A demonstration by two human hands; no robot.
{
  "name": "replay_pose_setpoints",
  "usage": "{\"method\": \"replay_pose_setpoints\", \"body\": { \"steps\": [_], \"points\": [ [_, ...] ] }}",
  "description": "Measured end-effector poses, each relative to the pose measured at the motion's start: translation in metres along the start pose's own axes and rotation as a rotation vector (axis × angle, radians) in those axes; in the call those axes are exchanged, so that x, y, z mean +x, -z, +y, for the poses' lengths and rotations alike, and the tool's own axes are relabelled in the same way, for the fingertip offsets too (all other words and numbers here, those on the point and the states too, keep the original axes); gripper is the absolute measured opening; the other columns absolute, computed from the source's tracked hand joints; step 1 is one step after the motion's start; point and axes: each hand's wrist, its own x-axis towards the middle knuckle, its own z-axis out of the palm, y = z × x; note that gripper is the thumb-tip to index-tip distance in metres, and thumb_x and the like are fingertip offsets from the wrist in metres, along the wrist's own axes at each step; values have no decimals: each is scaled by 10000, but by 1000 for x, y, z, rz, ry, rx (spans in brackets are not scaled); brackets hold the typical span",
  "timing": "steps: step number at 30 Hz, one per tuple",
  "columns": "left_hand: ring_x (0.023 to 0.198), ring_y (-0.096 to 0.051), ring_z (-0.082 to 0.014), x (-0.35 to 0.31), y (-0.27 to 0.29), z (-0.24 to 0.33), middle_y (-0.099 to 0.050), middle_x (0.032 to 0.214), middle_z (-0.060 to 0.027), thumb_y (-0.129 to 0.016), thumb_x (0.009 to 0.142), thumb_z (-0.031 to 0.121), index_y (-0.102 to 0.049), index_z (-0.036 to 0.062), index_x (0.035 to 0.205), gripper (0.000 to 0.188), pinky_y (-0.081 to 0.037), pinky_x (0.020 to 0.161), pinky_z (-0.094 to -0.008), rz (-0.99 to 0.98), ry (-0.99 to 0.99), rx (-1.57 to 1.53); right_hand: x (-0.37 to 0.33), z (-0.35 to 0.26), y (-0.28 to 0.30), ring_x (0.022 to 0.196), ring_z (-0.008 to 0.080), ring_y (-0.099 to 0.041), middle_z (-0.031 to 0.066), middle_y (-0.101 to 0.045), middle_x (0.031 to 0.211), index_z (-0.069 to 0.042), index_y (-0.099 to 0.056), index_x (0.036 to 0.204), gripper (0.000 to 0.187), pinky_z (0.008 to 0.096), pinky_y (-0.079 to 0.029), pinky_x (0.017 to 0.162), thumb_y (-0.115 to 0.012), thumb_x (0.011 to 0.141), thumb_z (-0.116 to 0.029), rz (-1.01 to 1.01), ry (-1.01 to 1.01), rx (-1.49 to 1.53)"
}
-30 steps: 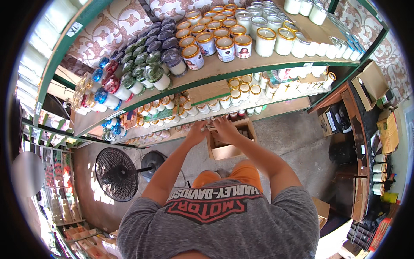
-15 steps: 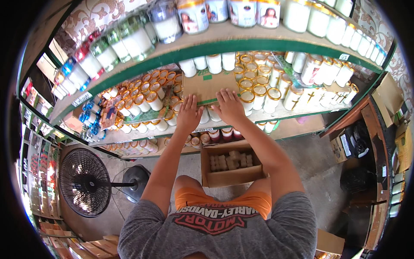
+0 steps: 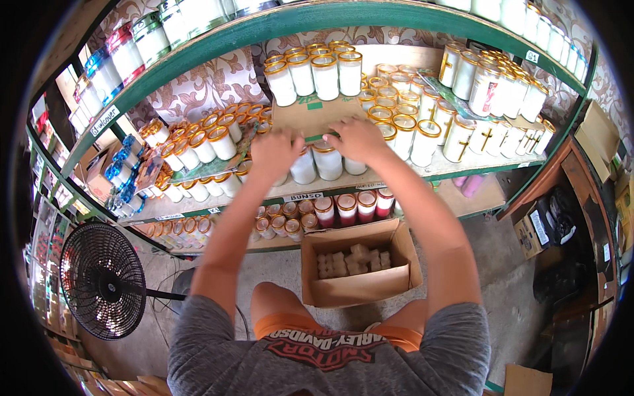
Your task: The person retrieves several white candles with gold rims from a shelf and places them on a table. They then use a roll of yellow plastic wrap and scissors to individually wrap each candle, cutting the wrap and securing it around the candles.
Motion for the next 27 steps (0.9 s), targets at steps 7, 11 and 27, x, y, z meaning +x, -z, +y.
{"method": "replay_pose_setpoints", "body": {
  "steps": [7, 11, 27],
  "points": [
    [1151, -500, -280, 114, 10, -37, -516, 1247, -140, -544, 831, 354, -523, 61, 1193, 466, -429, 914, -464, 356, -92, 119, 65, 18, 23, 1307, 344, -380, 193, -383, 1424, -95, -390, 1390, 594, 415, -320, 1087, -523, 906, -412, 273, 50, -160],
    [1241, -425, -293, 145, -8, -38, -470, 1309, -112, -547, 860, 321, -482, 80, 1246, 460, -344, 1032, -507, 367, 58, 116, 112, 31, 28, 1328, 423, -325, 250, -295, 1460, -189, -370, 1413, 632, 427, -295, 1107, -569, 874, -454, 354, -46, -223],
    [859, -591, -411, 103, -21, -64, -525, 1018, -206, -658, 835, 138, -570, -15, 925, 199, -491, 726, -474, 569, -59, -467, 89, 35, 27, 1055, 262, -468, 75, -540, 1026, -203, -601, 1057, 353, 431, -292, 882, -671, 791, -424, 468, 69, -141]
  ]
}}
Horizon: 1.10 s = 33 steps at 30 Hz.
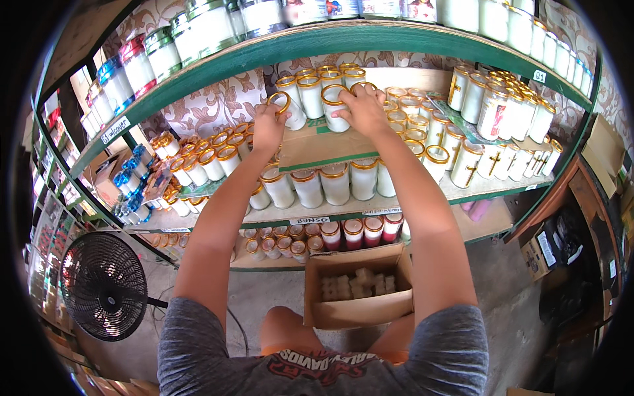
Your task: The person retrieves several white candles with gold rims from a shelf and places them on a table. They then use a roll of yellow plastic wrap and scissors to individually wrap each candle, cutting the wrap and securing it around the candles.
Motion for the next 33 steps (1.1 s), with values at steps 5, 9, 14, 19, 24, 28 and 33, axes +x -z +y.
{"method": "replay_pose_setpoints", "body": {
  "steps": [5, 9, 14, 19, 24, 28, 33],
  "points": [
    [834, -545, -368, -10, 27, 31, -556, 923, -185, -678, 802, 100, -598, -2, 892, 158, -458, 752, -436, -127, -95, -113, -22, -7, 42, 1014, 302, -460, 96, -522, 995, -188, -585, 998, 291, 471, -331, 813, -704, 762, -311, 57, 58, 78],
    [826, -573, -350, -8, 73, 78, -561, 891, -171, -697, 782, 90, -599, -3, 869, 161, -479, 728, -415, -289, -86, -140, -33, -25, 112, 984, 297, -454, 101, -509, 977, -194, -570, 967, 261, 464, -321, 797, -704, 760, -279, 23, 24, 179],
    [820, -594, -360, -11, 109, 142, -569, 910, -175, -680, 787, 73, -615, 8, 900, 146, -484, 702, -429, -426, -16, -262, -50, -37, 195, 897, 257, -444, 39, -490, 878, -195, -614, 849, 288, 427, -291, 756, -754, 701, -398, -15, -66, 250],
    [823, -591, -338, -6, 154, 192, -568, 892, -157, -705, 762, 66, -620, 4, 868, 149, -481, 703, -411, -612, 118, -324, -57, -62, 279, 892, 252, -449, 31, -488, 860, -209, -619, 843, 285, 431, -293, 765, -772, 678, -384, -120, -159, 242],
    [819, -586, -331, 15, 201, 235, -569, 898, -142, -720, 746, 68, -611, 5, 856, 167, -479, 706, -407, -693, 88, -414, -68, -95, 361, 892, 257, -465, 30, -507, 878, -225, -612, 876, 339, 440, -304, 752, -802, 637, -373, -163, -276, 202],
    [840, -573, -318, 48, 229, 282, -570, 918, -135, -737, 741, 109, -617, 5, 876, 208, -465, 736, -399, -862, 106, -509, -69, -116, 438, 876, 250, -488, 26, -532, 867, -202, -626, 885, 322, 429, -300, 780, -780, 670, -386, -180, -487, 174],
    [784, -595, -283, 46, 230, 318, -571, 863, -133, -733, 748, 84, -599, 8, 878, 201, -488, 651, -349, -843, -10, -670, -80, -127, 499, 862, 242, -479, 22, -535, 874, -164, -620, 893, 348, 409, -304, 775, -788, 672, -374, -138, -589, -16]
  ]
}}
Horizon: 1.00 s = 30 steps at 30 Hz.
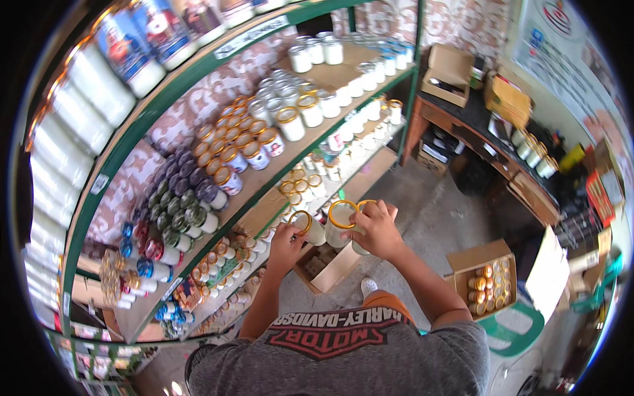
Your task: The person retrieves several white candles with gold rims from a shelf and places them on a table. They then use a roll of yellow plastic wrap and scissors to individually wrap each candle, cutting the wrap and securing it around the candles.
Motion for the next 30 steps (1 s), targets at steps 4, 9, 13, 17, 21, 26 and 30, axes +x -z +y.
{"method": "replay_pose_setpoints", "body": {
  "steps": [4, 9, 13, 17, 21, 26, 30],
  "points": [
    [760, -593, -291, 17, -35, 16, -562, 885, -138, -739, 748, 82, -599, 10, 875, 203, -488, 651, -359, -57, -61, -77, -22, 29, 20, 870, 242, -472, 29, -533, 916, -164, -605, 912, 409, 413, -308, 789, -800, 640, -399, 66, -137, -70],
    [779, -607, -287, 70, -93, 53, -570, 895, -142, -740, 749, 49, -604, -21, 870, 195, -523, 667, -349, -178, -140, -133, -36, 87, 56, 853, 241, -475, 24, -532, 879, -166, -608, 904, 374, 409, -307, 777, -787, 667, -393, 142, -237, -161],
    [770, -608, -296, 129, -155, 84, -573, 872, -146, -737, 747, 25, -609, -28, 853, 174, -527, 672, -351, -219, -259, -143, -40, 153, 89, 853, 248, -478, 26, -529, 869, -173, -607, 897, 360, 410, -309, 775, -781, 674, -396, 144, -285, -195],
    [764, -616, -276, 188, -228, 124, -572, 889, -146, -735, 748, 18, -604, -37, 861, 181, -537, 637, -328, -287, -371, -177, -47, 224, 126, 852, 244, -476, 22, -512, 864, -168, -590, 873, 405, 402, -305, 780, -805, 629, -409, 220, -313, -248],
    [767, -624, -258, 238, -303, 168, -569, 899, -145, -736, 749, 10, -599, -46, 872, 192, -547, 606, -308, -359, -427, -249, -49, 290, 168, 843, 232, -479, 9, -508, 839, -171, -589, 868, 384, 400, -307, 784, -811, 630, -373, 201, -398, -322],
    [775, -627, -273, 301, -405, 209, -579, 888, -140, -743, 744, 27, -608, -44, 869, 198, -542, 621, -322, -505, -461, -396, -59, 363, 209, 839, 232, -480, 7, -508, 835, -170, -586, 864, 381, 405, -313, 784, -824, 619, -338, 254, -557, -383],
    [800, -626, -288, 360, -488, 246, -596, 893, -136, -751, 734, 46, -616, -38, 865, 206, -534, 662, -331, -686, -567, -387, -65, 428, 237, 853, 241, -487, 10, -524, 855, -166, -585, 866, 390, 411, -319, 785, -832, 608, -321, 298, -682, -458]
  ]
}}
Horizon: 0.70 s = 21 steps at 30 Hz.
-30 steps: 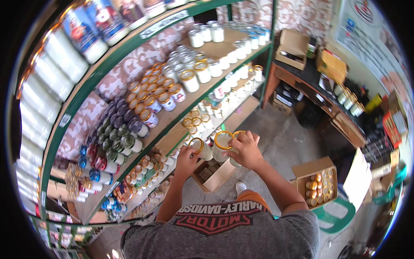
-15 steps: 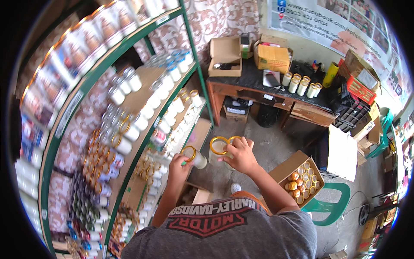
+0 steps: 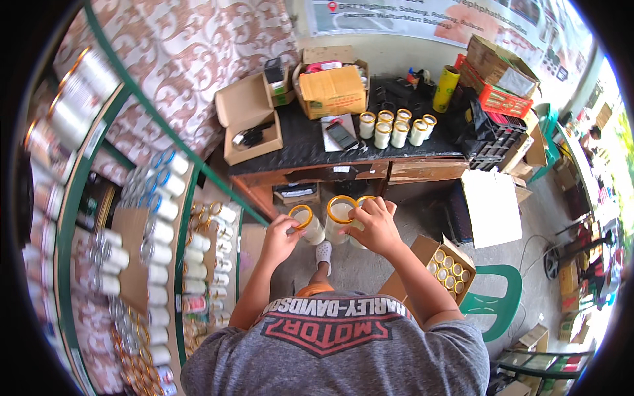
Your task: The person retrieves several white candles with gold rims from a shelf and places them on a table. They then use a roll of yellow plastic wrap and scissors to individually wrap each candle, cutting the wrap and securing it around the candles.
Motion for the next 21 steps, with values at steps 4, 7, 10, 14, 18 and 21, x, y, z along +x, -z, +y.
{"method": "replay_pose_setpoints", "body": {
  "steps": [4, 7, 10, 14, 18, 21],
  "points": [
    [805, -627, -284, 105, -16, -34, -603, 908, -130, -759, 732, 58, -628, -38, 889, 226, -514, 675, -337, -147, -100, -27, 48, 53, -15, 896, 262, -499, 30, -531, 867, -156, -618, 860, 365, 430, -316, 818, -816, 615, -341, 94, -103, -58],
    [784, -624, -277, 175, -27, -55, -602, 889, -135, -763, 736, 65, -636, -31, 884, 217, -509, 656, -334, -171, -157, -50, 83, 93, -22, 900, 258, -501, 33, -544, 890, -156, -619, 861, 366, 418, -316, 815, -820, 610, -331, 141, -206, -102],
    [727, -612, -213, 251, -37, -66, -607, 868, -105, -782, 729, 76, -638, -23, 849, 212, -497, 628, -285, -132, -258, -30, 121, 135, -20, 906, 253, -499, 34, -541, 895, -152, -614, 864, 371, 397, -314, 808, -824, 607, -319, 195, -267, -134],
    [720, -614, -234, 342, -71, -69, -605, 843, -118, -773, 741, 68, -622, -26, 833, 200, -494, 621, -307, -54, -298, -19, 169, 210, -13, 916, 255, -499, 40, -522, 889, -138, -608, 861, 378, 398, -312, 796, -824, 608, -318, 282, -272, -192],
    [699, -630, -244, 423, -122, -67, -589, 836, -123, -759, 753, 66, -620, -34, 835, 190, -514, 600, -314, 42, -289, -99, 226, 295, 6, 897, 250, -507, 29, -546, 928, -148, -608, 848, 376, 400, -317, 783, -821, 602, -337, 366, -198, -287],
    [694, -628, -258, 476, -170, -86, -588, 816, -133, -765, 743, 92, -627, -31, 812, 198, -508, 614, -331, -45, -218, -24, 268, 362, 14, 884, 258, -511, 30, -548, 906, -151, -606, 839, 352, 407, -330, 785, -805, 628, -349, 361, -87, -286]
  ]
}}
